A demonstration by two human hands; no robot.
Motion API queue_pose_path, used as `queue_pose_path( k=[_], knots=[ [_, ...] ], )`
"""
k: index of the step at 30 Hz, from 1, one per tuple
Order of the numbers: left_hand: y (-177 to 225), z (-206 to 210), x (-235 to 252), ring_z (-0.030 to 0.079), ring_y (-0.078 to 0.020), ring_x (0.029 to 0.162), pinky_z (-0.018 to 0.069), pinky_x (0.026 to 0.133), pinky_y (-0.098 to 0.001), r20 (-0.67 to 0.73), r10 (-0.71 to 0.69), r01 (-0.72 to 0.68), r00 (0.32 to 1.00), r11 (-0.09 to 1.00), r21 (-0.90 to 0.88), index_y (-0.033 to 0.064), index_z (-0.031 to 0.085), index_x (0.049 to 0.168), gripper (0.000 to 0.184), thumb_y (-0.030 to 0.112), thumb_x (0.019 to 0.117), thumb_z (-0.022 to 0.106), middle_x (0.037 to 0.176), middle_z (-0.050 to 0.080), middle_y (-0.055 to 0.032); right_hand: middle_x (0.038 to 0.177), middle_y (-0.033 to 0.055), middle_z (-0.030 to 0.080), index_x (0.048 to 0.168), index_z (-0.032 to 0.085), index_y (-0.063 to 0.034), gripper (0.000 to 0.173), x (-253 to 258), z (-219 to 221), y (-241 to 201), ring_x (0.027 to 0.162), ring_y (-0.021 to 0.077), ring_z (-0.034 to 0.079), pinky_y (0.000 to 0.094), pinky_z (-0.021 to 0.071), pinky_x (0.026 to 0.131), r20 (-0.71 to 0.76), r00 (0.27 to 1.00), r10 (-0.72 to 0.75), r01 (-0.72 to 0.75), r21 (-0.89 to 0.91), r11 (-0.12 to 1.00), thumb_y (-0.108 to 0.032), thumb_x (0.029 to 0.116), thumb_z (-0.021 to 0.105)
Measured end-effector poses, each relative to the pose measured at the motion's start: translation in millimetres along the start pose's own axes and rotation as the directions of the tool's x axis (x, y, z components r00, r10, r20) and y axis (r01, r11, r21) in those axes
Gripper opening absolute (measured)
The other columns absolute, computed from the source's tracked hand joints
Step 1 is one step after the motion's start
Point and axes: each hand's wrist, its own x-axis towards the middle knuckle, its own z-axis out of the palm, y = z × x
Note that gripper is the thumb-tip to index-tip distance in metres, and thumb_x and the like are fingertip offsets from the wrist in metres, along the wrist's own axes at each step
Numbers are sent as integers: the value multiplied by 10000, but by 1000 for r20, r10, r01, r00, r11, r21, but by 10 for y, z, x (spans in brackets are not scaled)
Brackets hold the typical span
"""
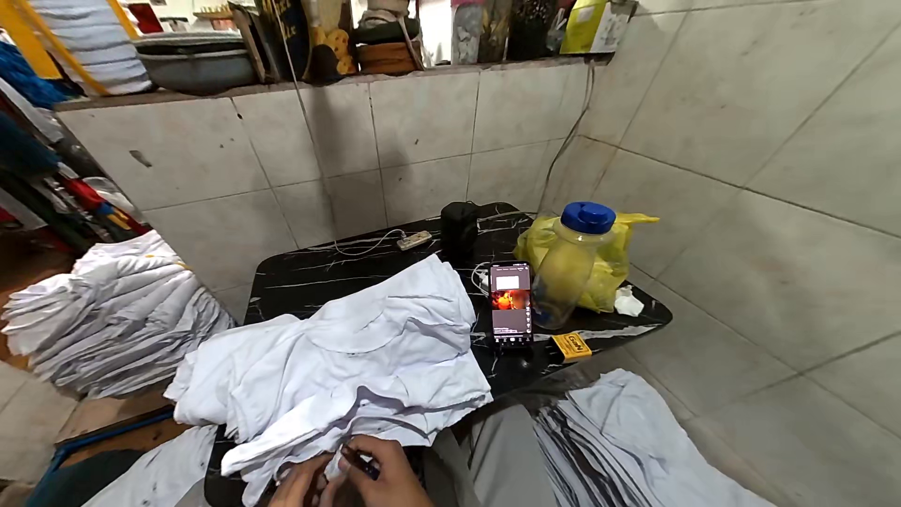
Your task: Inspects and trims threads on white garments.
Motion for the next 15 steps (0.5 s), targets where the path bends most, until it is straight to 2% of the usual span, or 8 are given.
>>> queue_pose_path(
  k=[3,4,5,7,8,10,12,15],
  knots=[
    [19,-33,39,697,-182,657,592,654,-347,-102,-43,41,994,999,-14,-37,754,992,196,137,931,687,795,741,-138,1176,137,727,1215,721,-34,300,-73,-138,-129,1063,241,708,463,562,955,10,999,-48,49,-257,965,-229,991,676],
    [23,-72,63,675,-146,603,577,599,-319,-130,-81,70,988,994,-89,-63,730,998,198,117,931,683,740,724,-116,1261,112,703,1277,704,-83,330,-107,-218,-212,1072,251,712,486,580,927,17,999,-41,45,-399,916,-214,975,691],
    [62,-127,101,660,-104,561,574,549,-285,-144,-139,106,980,971,-213,-91,690,1026,209,97,935,690,697,703,-80,1312,110,679,1321,678,-115,396,-139,-307,-291,1005,280,729,521,604,829,15,999,-34,36,-540,841,-148,928,712],
    [184,-215,217,685,-86,545,611,507,-281,-135,-264,170,955,860,-481,-77,616,1073,194,28,928,693,680,696,-7,1268,123,694,1355,661,-141,554,-185,-485,-390,841,328,738,562,603,671,-38,999,-32,-5,-714,700,-31,817,742],
    [233,-207,285,704,-110,568,627,516,-306,-143,-299,164,944,796,-583,-64,596,1086,194,-17,919,684,699,703,2,1203,125,719,1333,674,-146,570,-205,-573,-407,815,342,737,576,597,653,-79,996,-38,-35,-757,652,-2,785,743],
    [272,-104,416,761,-194,767,674,654,-385,-145,-302,107,942,682,-724,-25,514,1171,277,-69,927,636,903,734,-40,1032,136,749,1209,727,-120,442,-233,-749,-371,791,354,737,590,590,646,-147,985,-90,-63,-793,606,-28,777,744],
    [137,90,526,747,-262,973,650,851,-430,-165,-196,4,967,654,-757,-8,442,1257,326,-25,965,587,1085,724,-105,957,124,760,1116,759,-90,279,-223,-911,-272,837,328,746,595,598,723,-183,972,-147,-42,-753,656,-156,844,764],
    [-35,266,610,719,-256,1040,614,923,-409,-154,-117,-24,981,714,-700,-54,517,1258,268,18,1001,527,1146,707,-129,952,79,770,1097,760,-79,340,-164,-1057,-146,875,262,747,554,603,801,-226,952,-207,9,-656,754,-335,876,787]
  ],
)
